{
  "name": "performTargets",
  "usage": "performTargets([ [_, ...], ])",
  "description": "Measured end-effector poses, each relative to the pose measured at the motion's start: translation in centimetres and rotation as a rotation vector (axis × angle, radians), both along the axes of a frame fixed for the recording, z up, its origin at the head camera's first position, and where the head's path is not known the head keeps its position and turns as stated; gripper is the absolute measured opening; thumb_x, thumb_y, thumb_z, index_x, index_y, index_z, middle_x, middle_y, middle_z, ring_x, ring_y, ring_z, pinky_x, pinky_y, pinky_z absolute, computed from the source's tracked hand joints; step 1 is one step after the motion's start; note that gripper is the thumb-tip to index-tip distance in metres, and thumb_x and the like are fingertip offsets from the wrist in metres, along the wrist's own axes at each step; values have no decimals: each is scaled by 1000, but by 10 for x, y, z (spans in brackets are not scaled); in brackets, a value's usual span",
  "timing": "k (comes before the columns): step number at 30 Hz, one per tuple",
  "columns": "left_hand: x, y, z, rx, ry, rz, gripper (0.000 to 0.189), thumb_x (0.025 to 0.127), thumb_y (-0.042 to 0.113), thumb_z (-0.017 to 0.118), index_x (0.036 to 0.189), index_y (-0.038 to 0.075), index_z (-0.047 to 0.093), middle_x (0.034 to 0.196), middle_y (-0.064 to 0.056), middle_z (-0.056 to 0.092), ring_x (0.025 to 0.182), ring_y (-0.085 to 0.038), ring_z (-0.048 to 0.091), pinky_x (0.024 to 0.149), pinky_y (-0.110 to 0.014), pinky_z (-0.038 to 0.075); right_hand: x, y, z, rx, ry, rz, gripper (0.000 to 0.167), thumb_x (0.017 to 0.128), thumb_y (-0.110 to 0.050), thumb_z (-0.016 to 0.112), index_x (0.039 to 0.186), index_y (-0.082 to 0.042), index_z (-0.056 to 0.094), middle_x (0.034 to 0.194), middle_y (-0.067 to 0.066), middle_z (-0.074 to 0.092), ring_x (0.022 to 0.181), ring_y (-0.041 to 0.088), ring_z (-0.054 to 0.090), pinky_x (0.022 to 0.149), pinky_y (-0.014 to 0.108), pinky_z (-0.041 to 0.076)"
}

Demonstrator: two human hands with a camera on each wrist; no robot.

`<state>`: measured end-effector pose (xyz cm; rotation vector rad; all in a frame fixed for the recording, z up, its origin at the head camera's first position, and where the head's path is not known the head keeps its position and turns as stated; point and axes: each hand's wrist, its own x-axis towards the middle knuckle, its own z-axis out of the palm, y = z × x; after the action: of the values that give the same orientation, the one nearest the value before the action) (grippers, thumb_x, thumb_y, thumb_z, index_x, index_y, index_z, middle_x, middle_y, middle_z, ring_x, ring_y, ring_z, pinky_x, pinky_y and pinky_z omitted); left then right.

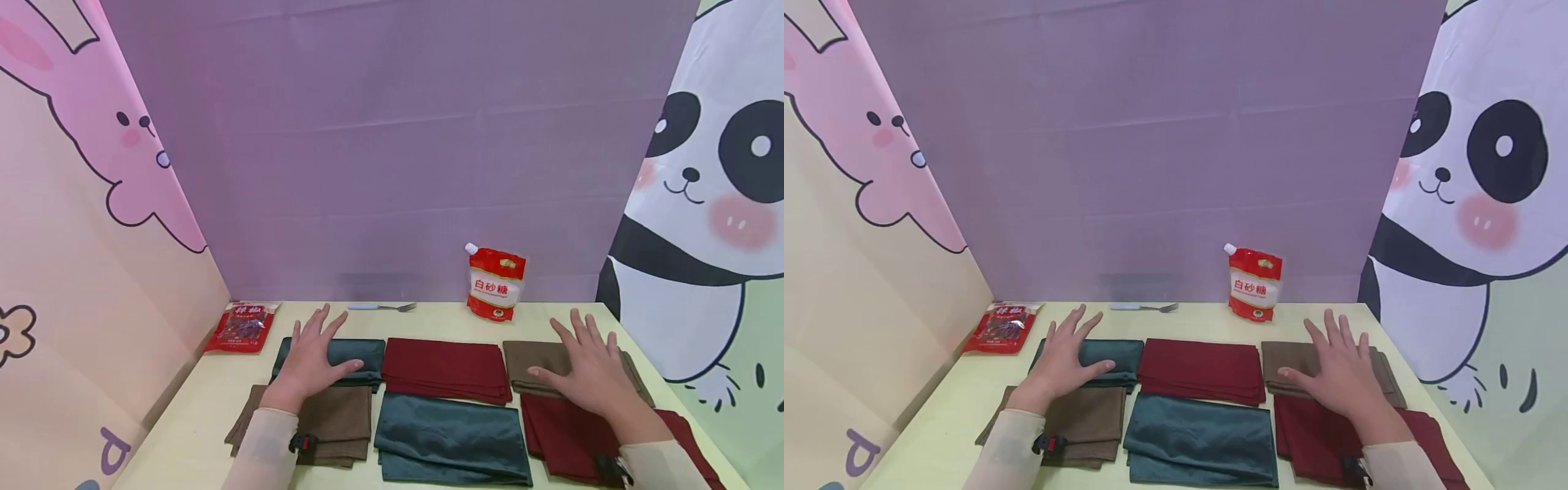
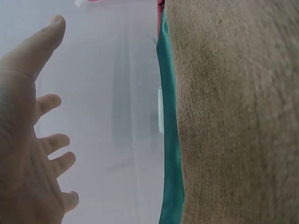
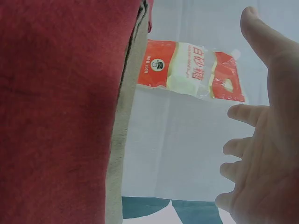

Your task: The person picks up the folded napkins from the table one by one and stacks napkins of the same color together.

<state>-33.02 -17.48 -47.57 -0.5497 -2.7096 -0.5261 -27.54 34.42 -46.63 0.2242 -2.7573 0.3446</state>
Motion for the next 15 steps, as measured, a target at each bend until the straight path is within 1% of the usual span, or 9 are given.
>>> performTargets([
  [2,-1,2,0,4,11,-8,102,83,73,73,166,29,34,174,-10,19,159,-35,15,124,-66,0,3,0,3,-3,9,3,113,79,-71,77,160,-3,35,165,36,18,155,55,2,113,81,-2],
  [5,-1,5,1,-1,8,-8,101,83,71,74,166,30,34,174,-8,19,159,-34,16,124,-65,0,9,0,6,-16,21,9,110,80,-69,78,159,-2,38,165,35,20,154,55,5,114,81,-3],
  [10,1,11,2,4,6,-29,98,84,67,76,164,28,37,173,-9,21,158,-34,18,124,-67,5,16,3,7,-43,33,12,105,81,-65,79,155,-1,43,164,34,24,153,55,10,114,79,-5],
  [15,4,18,3,10,-4,-45,95,86,66,75,164,28,37,173,-9,22,158,-32,19,124,-65,5,23,8,7,-61,41,0,101,81,-60,82,153,1,45,163,34,26,152,55,15,116,77,-9],
])
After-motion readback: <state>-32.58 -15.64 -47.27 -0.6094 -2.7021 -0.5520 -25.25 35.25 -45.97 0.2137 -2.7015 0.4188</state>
